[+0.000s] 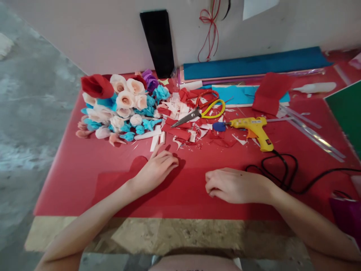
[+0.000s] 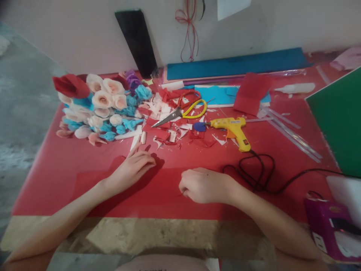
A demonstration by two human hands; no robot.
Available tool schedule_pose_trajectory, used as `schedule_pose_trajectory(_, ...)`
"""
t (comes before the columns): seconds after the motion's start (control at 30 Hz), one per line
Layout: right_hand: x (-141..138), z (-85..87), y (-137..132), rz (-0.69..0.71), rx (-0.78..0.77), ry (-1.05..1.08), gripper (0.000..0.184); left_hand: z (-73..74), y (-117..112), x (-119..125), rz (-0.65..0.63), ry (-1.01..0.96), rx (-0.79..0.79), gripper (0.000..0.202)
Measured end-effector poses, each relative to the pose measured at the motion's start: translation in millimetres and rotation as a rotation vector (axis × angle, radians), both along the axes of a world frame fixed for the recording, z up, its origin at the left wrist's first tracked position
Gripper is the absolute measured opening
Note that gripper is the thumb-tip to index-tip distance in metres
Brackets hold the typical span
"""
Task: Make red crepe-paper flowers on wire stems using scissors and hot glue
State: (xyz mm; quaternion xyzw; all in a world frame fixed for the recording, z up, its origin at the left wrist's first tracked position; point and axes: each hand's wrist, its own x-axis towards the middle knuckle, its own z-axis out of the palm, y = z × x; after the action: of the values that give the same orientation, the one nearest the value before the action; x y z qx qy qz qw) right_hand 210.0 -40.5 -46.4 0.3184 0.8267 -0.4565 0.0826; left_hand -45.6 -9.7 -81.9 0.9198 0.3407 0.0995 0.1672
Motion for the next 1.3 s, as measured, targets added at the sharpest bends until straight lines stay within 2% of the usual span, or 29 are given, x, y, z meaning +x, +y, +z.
schedule_pose_trajectory(0.2, -1, 0.4, 3, -0.002, -0.018, 0.006, 0.02, 4.5, 1, 1, -0.005, -0.001, -0.061, 0.014)
schedule_pose_trajectory(0.47, 1, -2.9, 2, -0.033, -0.028, 0.039, 0.019, -4.7, -2, -4, -0.077, -0.1, 0.03, 0.018)
schedule_pose_trajectory(0.6, 0, -0.8, 4, -0.052, -0.019, 0.094, 0.017, -1.3, -3, -2, 0.002, -0.167, 0.058, 0.018)
schedule_pose_trajectory(0.73, 1, 10.8, 10, -0.075, 0.006, 0.213, 0.02, 8.2, 2, 3, 0.083, -0.194, 0.059, 0.013)
schedule_pose_trajectory(0.9, 6, 13.7, 15, -0.209, 0.081, 0.255, 0.021, 9.4, 9, 6, 0.068, -0.175, -0.005, 0.015)
schedule_pose_trajectory(1.07, -8, 0.4, 14, -0.292, 0.089, 0.357, 0.021, 9.2, 5, 6, 0.128, -0.232, -0.077, 0.016)
schedule_pose_trajectory(1.23, -25, -11.2, 11, -0.521, 0.061, 0.449, 0.021, 18.5, -4, 12, 0.173, -0.304, -0.159, 0.016)
schedule_pose_trajectory(1.3, -27, -14.6, 10, -0.566, 0.026, 0.465, 0.021, 21.0, -7, 15, 0.177, -0.325, -0.205, 0.014)
